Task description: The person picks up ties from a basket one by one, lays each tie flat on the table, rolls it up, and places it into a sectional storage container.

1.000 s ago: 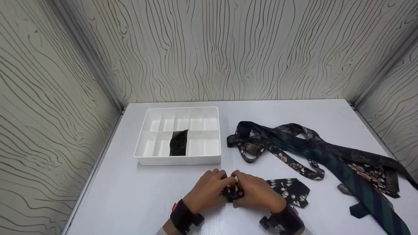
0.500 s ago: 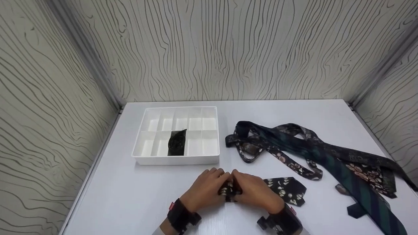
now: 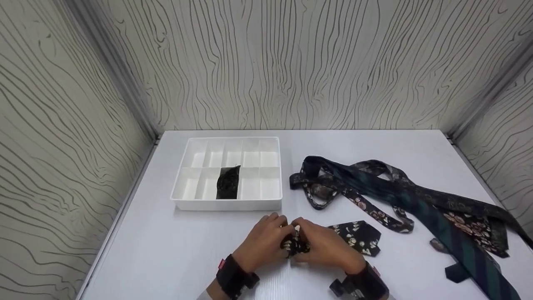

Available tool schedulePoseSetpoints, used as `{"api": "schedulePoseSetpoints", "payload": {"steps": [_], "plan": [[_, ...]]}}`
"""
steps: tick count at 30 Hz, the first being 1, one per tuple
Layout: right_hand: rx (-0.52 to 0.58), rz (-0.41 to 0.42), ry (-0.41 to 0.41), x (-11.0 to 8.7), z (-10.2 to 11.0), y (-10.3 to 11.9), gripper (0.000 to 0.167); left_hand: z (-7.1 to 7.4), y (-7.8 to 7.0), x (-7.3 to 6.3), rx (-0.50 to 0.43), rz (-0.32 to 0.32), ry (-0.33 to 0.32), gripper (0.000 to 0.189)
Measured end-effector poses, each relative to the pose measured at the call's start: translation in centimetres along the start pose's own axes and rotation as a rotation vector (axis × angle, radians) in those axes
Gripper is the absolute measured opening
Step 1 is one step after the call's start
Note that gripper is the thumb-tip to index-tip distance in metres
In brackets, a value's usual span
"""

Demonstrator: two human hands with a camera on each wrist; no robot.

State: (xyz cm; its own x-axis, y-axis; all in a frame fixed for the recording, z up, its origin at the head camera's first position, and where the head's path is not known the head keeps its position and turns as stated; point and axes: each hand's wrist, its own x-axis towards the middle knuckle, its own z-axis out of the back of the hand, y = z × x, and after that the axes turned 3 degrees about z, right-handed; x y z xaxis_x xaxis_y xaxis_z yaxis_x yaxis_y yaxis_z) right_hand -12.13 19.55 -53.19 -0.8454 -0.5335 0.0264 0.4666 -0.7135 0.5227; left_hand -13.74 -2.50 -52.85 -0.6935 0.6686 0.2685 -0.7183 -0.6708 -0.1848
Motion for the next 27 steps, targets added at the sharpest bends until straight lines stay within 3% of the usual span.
{"api": "schedulePoseSetpoints", "payload": {"steps": [5,11,19,25,27], "plan": [[-0.069,0.045,-0.034,-0.3,-0.3,-0.1,0.065,-0.1,-0.2,0.0,-0.008,-0.035,-0.027,0.051],[-0.005,-0.040,0.021,-0.4,0.3,-0.5,0.064,0.0,-0.2,0.0,-0.024,-0.069,-0.056,0.042],[0.014,-0.017,0.053,-0.7,0.6,-0.4,0.060,-0.2,-0.7,0.7,-0.019,-0.080,-0.006,0.042],[0.010,-0.039,0.081,-1.0,1.0,0.0,0.070,-0.5,-0.8,0.2,-0.020,-0.075,0.007,0.057],[0.018,-0.034,0.084,-0.8,1.1,0.1,0.063,-0.5,-0.8,0.0,-0.017,-0.065,0.015,0.055]]}}
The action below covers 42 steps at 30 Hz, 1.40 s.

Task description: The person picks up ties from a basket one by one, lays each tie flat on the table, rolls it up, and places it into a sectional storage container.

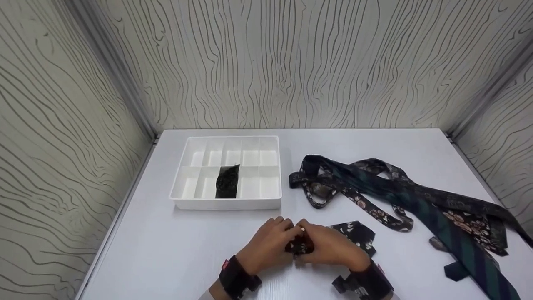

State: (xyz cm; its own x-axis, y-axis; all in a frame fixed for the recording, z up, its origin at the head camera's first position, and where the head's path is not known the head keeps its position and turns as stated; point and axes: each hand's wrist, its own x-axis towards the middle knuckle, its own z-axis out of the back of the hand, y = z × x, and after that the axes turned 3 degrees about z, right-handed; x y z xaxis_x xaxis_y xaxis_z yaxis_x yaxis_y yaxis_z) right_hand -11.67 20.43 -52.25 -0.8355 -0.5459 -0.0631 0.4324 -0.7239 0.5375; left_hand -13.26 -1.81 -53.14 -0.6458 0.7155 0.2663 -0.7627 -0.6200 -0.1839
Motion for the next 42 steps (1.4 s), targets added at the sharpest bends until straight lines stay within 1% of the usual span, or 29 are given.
{"api": "schedulePoseSetpoints", "payload": {"steps": [1,4,7,10,12,15,17,20,22,24,27,31,34,36,37,39,40,42], "plan": [[0.000,0.006,-0.002,0.07,0.05,0.02,0.060,0.03,0.00,-0.04,-0.001,0.007,0.004,0.054],[-0.044,0.027,-0.022,0.11,0.10,0.05,0.059,0.13,-0.05,-0.13,-0.033,0.035,0.020,0.057],[-0.086,0.033,-0.033,0.08,0.07,0.06,0.059,0.14,-0.08,-0.15,-0.036,0.030,0.006,0.059],[-0.082,0.029,-0.024,0.10,0.04,0.03,0.061,0.10,-0.05,-0.16,-0.006,0.009,-0.021,0.050],[-0.087,0.043,-0.029,0.16,0.02,0.00,0.057,0.13,-0.01,-0.16,0.002,0.010,-0.026,0.046],[-0.108,0.060,-0.032,0.02,-0.08,-0.13,0.057,0.20,-0.07,-0.13,-0.028,0.018,-0.003,0.045],[-0.118,0.062,-0.033,-0.01,-0.17,-0.22,0.052,0.16,-0.09,-0.15,-0.070,0.020,0.016,0.044],[-0.087,0.016,-0.009,0.03,-0.17,-0.32,0.058,0.13,0.02,-0.19,-0.116,0.022,0.036,0.043],[-0.079,-0.004,-0.016,0.10,-0.04,-0.43,0.057,0.19,0.14,-0.24,-0.121,0.025,0.027,0.040],[-0.075,-0.018,-0.027,0.05,0.13,-0.53,0.055,0.31,0.19,-0.26,-0.106,0.035,0.020,0.038],[-0.063,-0.002,-0.055,-0.10,0.35,-0.50,0.046,0.35,0.06,-0.17,-0.078,0.039,0.011,0.034],[-0.019,0.026,-0.064,-0.08,0.48,0.08,0.050,0.30,-0.15,0.09,-0.038,0.036,0.021,0.034],[-0.076,0.066,-0.084,-0.09,0.39,0.38,0.057,0.28,-0.18,0.17,-0.011,0.039,0.019,0.047],[-0.129,0.080,-0.090,-0.12,0.27,0.38,0.056,0.24,-0.17,0.13,-0.009,0.041,0.020,0.055],[-0.148,0.078,-0.091,-0.12,0.22,0.36,0.056,0.22,-0.15,0.11,-0.014,0.040,0.022,0.055],[-0.160,0.076,-0.089,-0.14,0.14,0.29,0.062,0.19,-0.14,0.11,-0.027,0.033,0.022,0.053],[-0.149,0.069,-0.080,-0.12,0.10,0.24,0.064,0.18,-0.13,0.13,-0.029,0.028,0.022,0.050],[-0.123,0.060,-0.070,-0.04,0.03,0.20,0.061,0.15,-0.08,0.16,-0.030,0.023,0.019,0.045]]}}
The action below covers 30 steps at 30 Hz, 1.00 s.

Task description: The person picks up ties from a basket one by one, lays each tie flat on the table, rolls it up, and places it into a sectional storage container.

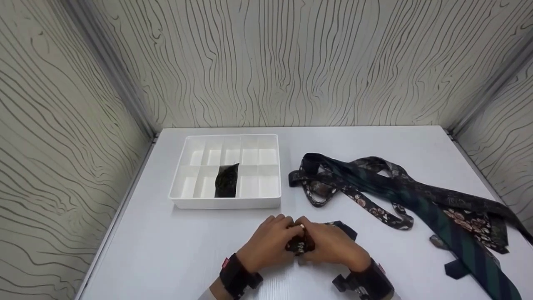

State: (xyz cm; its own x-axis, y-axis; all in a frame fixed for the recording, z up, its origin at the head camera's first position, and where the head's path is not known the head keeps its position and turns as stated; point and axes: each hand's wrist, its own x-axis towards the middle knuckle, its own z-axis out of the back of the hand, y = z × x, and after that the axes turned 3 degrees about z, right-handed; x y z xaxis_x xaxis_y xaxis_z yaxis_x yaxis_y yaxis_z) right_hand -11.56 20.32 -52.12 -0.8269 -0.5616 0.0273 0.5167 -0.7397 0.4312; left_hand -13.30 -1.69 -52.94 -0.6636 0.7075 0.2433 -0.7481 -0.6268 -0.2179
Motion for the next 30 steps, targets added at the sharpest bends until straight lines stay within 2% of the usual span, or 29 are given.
{"api": "schedulePoseSetpoints", "payload": {"steps": [5,11,16,18,21,27,30], "plan": [[-0.020,-0.005,0.003,0.12,-0.25,-0.01,0.059,0.03,0.28,-0.23,-0.013,0.025,-0.007,0.054],[0.027,-0.033,0.038,0.25,-0.35,-0.02,0.066,0.00,0.51,-0.22,-0.039,0.014,-0.052,0.041],[-0.008,-0.016,0.012,0.07,-0.37,-0.08,0.070,0.00,0.49,-0.09,-0.079,0.016,-0.056,0.048],[-0.005,-0.022,0.008,0.07,-0.41,-0.11,0.072,-0.04,0.50,-0.04,-0.066,0.007,-0.067,0.046],[0.006,-0.025,0.000,0.21,-0.50,-0.08,0.065,-0.09,0.51,0.01,-0.028,-0.005,-0.092,0.042],[-0.016,-0.016,-0.007,0.20,-0.55,-0.10,0.072,-0.23,0.38,0.02,-0.013,0.021,-0.092,0.052],[0.034,-0.051,0.014,0.43,-0.46,-0.08,0.061,-0.17,0.31,0.09,-0.001,0.024,-0.095,0.049]]}}
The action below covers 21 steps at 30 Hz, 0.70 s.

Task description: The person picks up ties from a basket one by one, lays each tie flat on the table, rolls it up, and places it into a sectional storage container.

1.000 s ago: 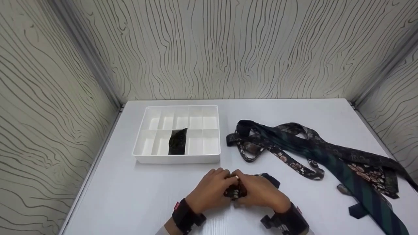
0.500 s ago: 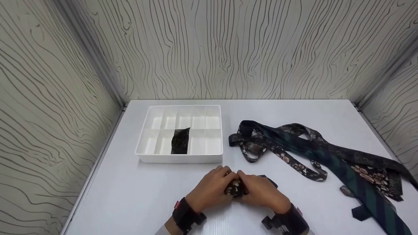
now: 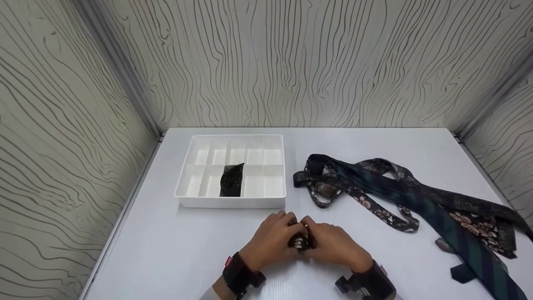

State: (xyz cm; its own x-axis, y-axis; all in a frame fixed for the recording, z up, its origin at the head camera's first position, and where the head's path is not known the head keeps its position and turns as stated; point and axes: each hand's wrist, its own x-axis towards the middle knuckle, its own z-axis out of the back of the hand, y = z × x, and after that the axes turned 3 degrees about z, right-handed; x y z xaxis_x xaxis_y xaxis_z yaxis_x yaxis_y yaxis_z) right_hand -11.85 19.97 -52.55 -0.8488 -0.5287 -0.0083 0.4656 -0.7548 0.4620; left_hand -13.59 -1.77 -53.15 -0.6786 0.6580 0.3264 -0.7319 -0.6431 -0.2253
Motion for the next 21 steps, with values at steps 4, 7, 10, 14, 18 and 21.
{"api": "schedulePoseSetpoints", "payload": {"steps": [4,7,10,14,18,21], "plan": [[0.020,-0.032,0.016,0.02,0.13,-0.10,0.067,0.04,-0.06,0.02,-0.016,0.019,0.022,0.054],[0.031,-0.037,0.025,-0.02,0.23,-0.29,0.073,0.13,-0.06,0.04,-0.045,0.032,0.048,0.054],[0.049,-0.036,0.026,0.04,0.39,-0.37,0.067,0.17,0.01,0.10,-0.060,0.027,0.048,0.052],[0.016,-0.013,0.002,-0.10,0.38,-0.43,0.069,0.10,0.07,0.06,-0.029,0.018,0.048,0.058],[0.023,-0.008,0.010,0.01,0.31,-0.55,0.066,0.13,0.12,0.04,0.003,0.007,0.053,0.053],[0.027,-0.015,0.035,0.07,0.32,-0.55,0.068,0.10,0.12,0.11,-0.020,0.001,0.039,0.051]]}}
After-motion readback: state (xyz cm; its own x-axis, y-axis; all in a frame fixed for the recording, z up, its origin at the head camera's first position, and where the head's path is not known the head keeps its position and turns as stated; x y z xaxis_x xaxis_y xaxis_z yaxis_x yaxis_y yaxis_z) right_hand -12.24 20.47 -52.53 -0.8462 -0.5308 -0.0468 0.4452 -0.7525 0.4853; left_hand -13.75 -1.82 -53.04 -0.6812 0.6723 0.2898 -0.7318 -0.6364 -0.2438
